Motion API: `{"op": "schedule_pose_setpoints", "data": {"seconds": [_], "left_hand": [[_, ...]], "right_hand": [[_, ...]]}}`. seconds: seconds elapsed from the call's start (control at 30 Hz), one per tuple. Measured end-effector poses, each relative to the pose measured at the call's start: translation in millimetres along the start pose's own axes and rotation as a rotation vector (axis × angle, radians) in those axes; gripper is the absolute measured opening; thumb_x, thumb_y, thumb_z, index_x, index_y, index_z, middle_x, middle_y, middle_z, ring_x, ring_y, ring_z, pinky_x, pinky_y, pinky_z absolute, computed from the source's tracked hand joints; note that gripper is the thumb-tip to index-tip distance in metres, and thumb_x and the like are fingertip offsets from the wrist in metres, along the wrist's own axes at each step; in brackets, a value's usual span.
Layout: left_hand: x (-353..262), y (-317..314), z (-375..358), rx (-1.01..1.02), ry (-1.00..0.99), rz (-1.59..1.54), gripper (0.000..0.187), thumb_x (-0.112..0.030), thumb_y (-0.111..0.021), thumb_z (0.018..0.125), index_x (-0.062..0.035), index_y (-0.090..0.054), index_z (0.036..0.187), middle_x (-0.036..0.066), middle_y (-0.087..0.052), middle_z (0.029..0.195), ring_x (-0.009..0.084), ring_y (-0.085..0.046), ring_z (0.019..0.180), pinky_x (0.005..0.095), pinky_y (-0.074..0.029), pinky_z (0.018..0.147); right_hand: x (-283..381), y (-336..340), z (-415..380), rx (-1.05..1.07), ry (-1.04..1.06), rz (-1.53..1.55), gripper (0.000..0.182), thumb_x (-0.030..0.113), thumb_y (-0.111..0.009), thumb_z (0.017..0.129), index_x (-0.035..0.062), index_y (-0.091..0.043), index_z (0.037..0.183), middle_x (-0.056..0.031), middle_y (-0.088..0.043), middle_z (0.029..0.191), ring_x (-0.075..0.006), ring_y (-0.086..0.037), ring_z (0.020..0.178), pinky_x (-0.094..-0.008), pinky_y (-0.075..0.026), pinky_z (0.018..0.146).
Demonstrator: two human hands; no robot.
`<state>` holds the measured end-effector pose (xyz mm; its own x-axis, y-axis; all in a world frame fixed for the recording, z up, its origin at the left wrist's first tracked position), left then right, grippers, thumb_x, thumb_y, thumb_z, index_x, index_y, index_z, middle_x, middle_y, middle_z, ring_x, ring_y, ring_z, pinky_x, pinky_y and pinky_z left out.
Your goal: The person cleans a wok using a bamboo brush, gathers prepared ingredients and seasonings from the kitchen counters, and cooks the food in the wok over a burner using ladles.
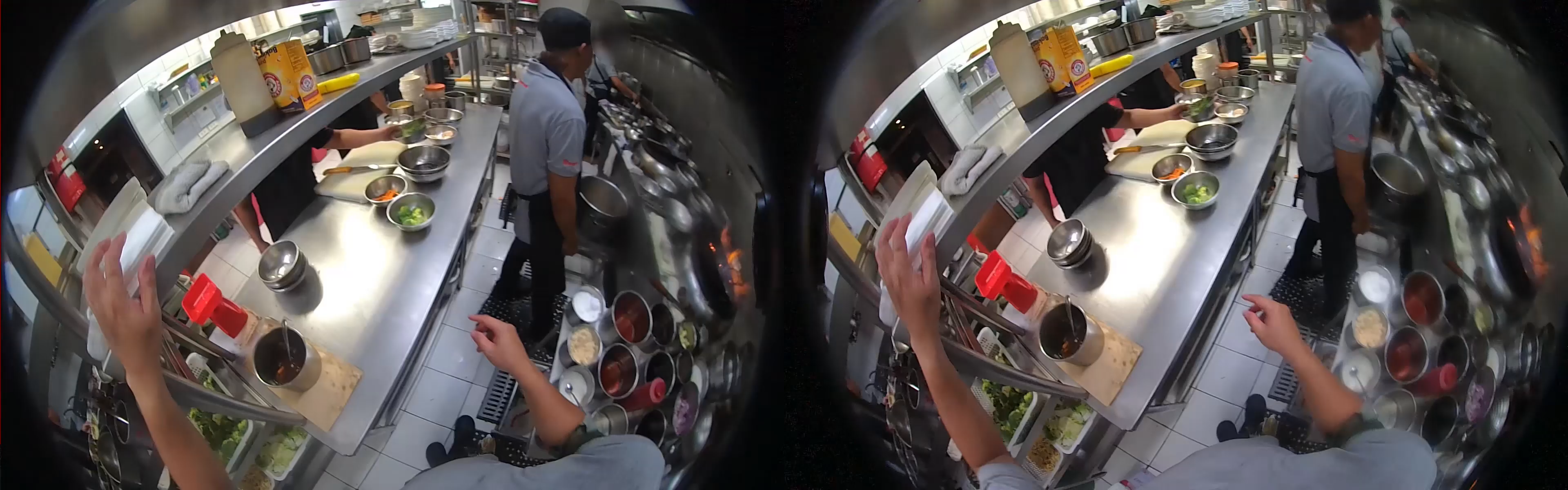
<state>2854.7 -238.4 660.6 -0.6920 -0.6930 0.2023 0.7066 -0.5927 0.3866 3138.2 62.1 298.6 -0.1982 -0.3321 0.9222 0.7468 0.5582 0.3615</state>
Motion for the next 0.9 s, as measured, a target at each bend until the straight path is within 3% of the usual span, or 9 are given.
{"op": "schedule_pose_setpoints", "data": {"seconds": [0.17, 0.23, 0.37, 0.43, 0.53, 0.6, 0.7, 0.77, 0.9], "left_hand": [[5.3, -5.8, 7.2, -0.053, 0.084, 0.119, 0.035, -0.023, -0.056, 0.089, -0.0037, -0.054, 0.117, 0.018, -0.052, 0.117, 0.0334, -0.047, 0.112, 0.0397, -0.035, 0.096], [1.5, -12.2, 9.9, -0.038, 0.109, 0.203, 0.036, -0.025, -0.056, 0.089, -0.0034, -0.054, 0.117, 0.017, -0.053, 0.117, 0.0328, -0.047, 0.111, 0.0394, -0.035, 0.095], [6.3, -18.8, 10.1, -0.029, 0.141, 0.377, 0.036, -0.028, -0.056, 0.088, -0.0047, -0.055, 0.116, 0.015, -0.053, 0.118, 0.0315, -0.049, 0.110, 0.0393, -0.037, 0.093], [3.8, -19.2, 8.7, 0.000, 0.140, 0.423, 0.033, -0.027, -0.055, 0.089, -0.0057, -0.057, 0.114, 0.014, -0.055, 0.116, 0.0307, -0.050, 0.109, 0.0392, -0.037, 0.093], [1.3, -20.2, 9.3, -0.007, 0.133, 0.422, 0.032, -0.027, -0.056, 0.089, -0.0064, -0.058, 0.112, 0.012, -0.057, 0.114, 0.0298, -0.052, 0.107, 0.0385, -0.038, 0.092], [2.2, -20.0, 9.2, -0.012, 0.130, 0.441, 0.031, -0.027, -0.056, 0.088, -0.0065, -0.059, 0.111, 0.011, -0.057, 0.113, 0.0293, -0.052, 0.107, 0.0379, -0.039, 0.091], [-0.1, -19.4, 10.2, -0.029, 0.134, 0.455, 0.030, -0.028, -0.057, 0.088, -0.0068, -0.060, 0.109, 0.010, -0.058, 0.111, 0.0285, -0.053, 0.105, 0.0371, -0.040, 0.090], [-1.6, -20.0, 9.6, -0.026, 0.142, 0.452, 0.030, -0.029, -0.057, 0.088, -0.0071, -0.061, 0.108, 0.010, -0.059, 0.110, 0.0284, -0.054, 0.104, 0.0368, -0.040, 0.089], [0.3, -16.5, 8.8, -0.070, 0.150, 0.438, 0.034, -0.036, -0.057, 0.087, -0.0083, -0.062, 0.106, 0.010, -0.060, 0.108, 0.0292, -0.055, 0.100, 0.0379, -0.042, 0.086]], "right_hand": [[-48.1, -54.8, 145.2, -0.093, 0.062, 0.046, 0.039, 0.010, -0.056, 0.083, 0.0051, -0.051, 0.122, -0.0066, -0.061, 0.074, -0.0120, -0.060, 0.055, -0.0267, -0.048, 0.052], [-67.7, -71.2, 203.8, -0.173, 0.044, 0.002, 0.043, 0.014, -0.057, 0.079, 0.0081, -0.052, 0.121, -0.0136, -0.064, 0.079, -0.0277, -0.063, 0.066, -0.0363, -0.050, 0.067], [-91.9, -96.2, 290.0, -0.217, 0.083, -0.228, 0.049, 0.013, -0.057, 0.077, 0.0101, -0.049, 0.126, -0.0185, -0.062, 0.087, -0.0351, -0.060, 0.082, -0.0435, -0.047, 0.074], [-116.0, -110.6, 321.5, -0.227, 0.059, -0.312, 0.052, 0.013, -0.060, 0.077, 0.0127, -0.049, 0.127, -0.0165, -0.062, 0.082, -0.0340, -0.059, 0.076, -0.0410, -0.047, 0.071], [-127.8, -123.6, 344.2, -0.202, 0.045, -0.371, 0.039, 0.015, -0.062, 0.078, 0.0096, -0.056, 0.115, -0.0165, -0.062, 0.079, -0.0337, -0.060, 0.075, -0.0417, -0.047, 0.069], [-131.4, -125.6, 347.5, -0.281, 0.060, -0.406, 0.023, 0.017, -0.062, 0.079, 0.0054, -0.061, 0.099, -0.0164, -0.062, 0.075, -0.0333, -0.060, 0.073, -0.0418, -0.047, 0.067], [-113.5, -134.2, 316.5, -0.350, 0.133, -0.294, 0.016, 0.018, -0.061, 0.081, 0.0028, -0.060, 0.087, -0.0166, -0.062, 0.072, -0.0325, -0.061, 0.069, -0.0405, -0.048, 0.065], [-103.3, -140.6, 279.7, -0.292, 0.110, -0.139, 0.013, 0.013, -0.058, 0.083, 0.0022, -0.058, 0.090, -0.0129, -0.062, 0.068, -0.0216, -0.061, 0.058, -0.0331, -0.048, 0.055], [-66.2, -131.9, 171.6, -0.294, 0.188, -0.075, 0.007, 0.006, -0.056, 0.085, 0.0009, -0.057, 0.090, -0.0075, -0.058, 0.064, -0.0120, -0.058, 0.058, -0.0284, -0.046, 0.052]]}}
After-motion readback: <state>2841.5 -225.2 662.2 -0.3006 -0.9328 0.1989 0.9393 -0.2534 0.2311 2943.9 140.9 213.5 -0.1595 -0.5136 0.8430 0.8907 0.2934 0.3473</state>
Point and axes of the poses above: each hand's wrist, its own z-axis towards the middle knuckle, its own y-axis out of the back of the hand, x = y × z, the point moved 6 cm from there along z, towards the middle knuckle
